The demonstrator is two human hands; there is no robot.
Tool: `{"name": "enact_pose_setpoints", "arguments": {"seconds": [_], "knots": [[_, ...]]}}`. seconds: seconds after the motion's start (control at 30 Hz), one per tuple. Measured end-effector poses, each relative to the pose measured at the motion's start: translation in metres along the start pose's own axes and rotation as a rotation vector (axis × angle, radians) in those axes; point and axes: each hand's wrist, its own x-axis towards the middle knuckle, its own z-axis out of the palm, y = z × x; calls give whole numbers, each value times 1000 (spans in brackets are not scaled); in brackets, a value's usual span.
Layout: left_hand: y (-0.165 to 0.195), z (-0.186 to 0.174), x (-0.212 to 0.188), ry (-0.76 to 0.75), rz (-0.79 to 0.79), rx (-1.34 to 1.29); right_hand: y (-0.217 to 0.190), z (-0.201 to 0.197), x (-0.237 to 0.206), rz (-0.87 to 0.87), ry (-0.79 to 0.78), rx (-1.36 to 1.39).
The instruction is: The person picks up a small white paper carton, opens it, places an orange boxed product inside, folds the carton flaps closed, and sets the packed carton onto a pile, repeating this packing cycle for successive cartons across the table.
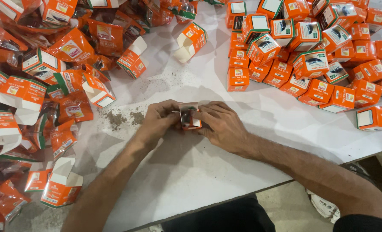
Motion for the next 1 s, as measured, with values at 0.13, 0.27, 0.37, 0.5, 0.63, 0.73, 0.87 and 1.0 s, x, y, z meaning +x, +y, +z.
{"name": "enact_pose_setpoints", "arguments": {"seconds": [0.13, 0.27, 0.37, 0.5, 0.63, 0.73, 0.87, 1.0], "knots": [[-5, 4, 3, 82, 70, 79, -2, -1, 1, 12, -6, -2], [4, 5, -3, 115, -82, 46, -9, -5, 3, 31, -10, 29], [7, 14, -6, 185, -40, 344, -15, -7, 5, 37, -4, 55], [1, 29, -14, 226, 506, 674, -18, -7, 4, 76, -24, 81], [-3, 26, -28, 85, 882, 981, -16, -3, -1, 313, -107, 148], [-6, 19, -33, 44, 923, 1045, -14, 0, -2, 227, -35, 131], [-11, 17, -29, 78, 834, 947, -15, -1, 0, 264, -47, 130], [-11, 17, -27, 64, 908, 1004, -17, -3, 1, 295, -53, 150]]}}
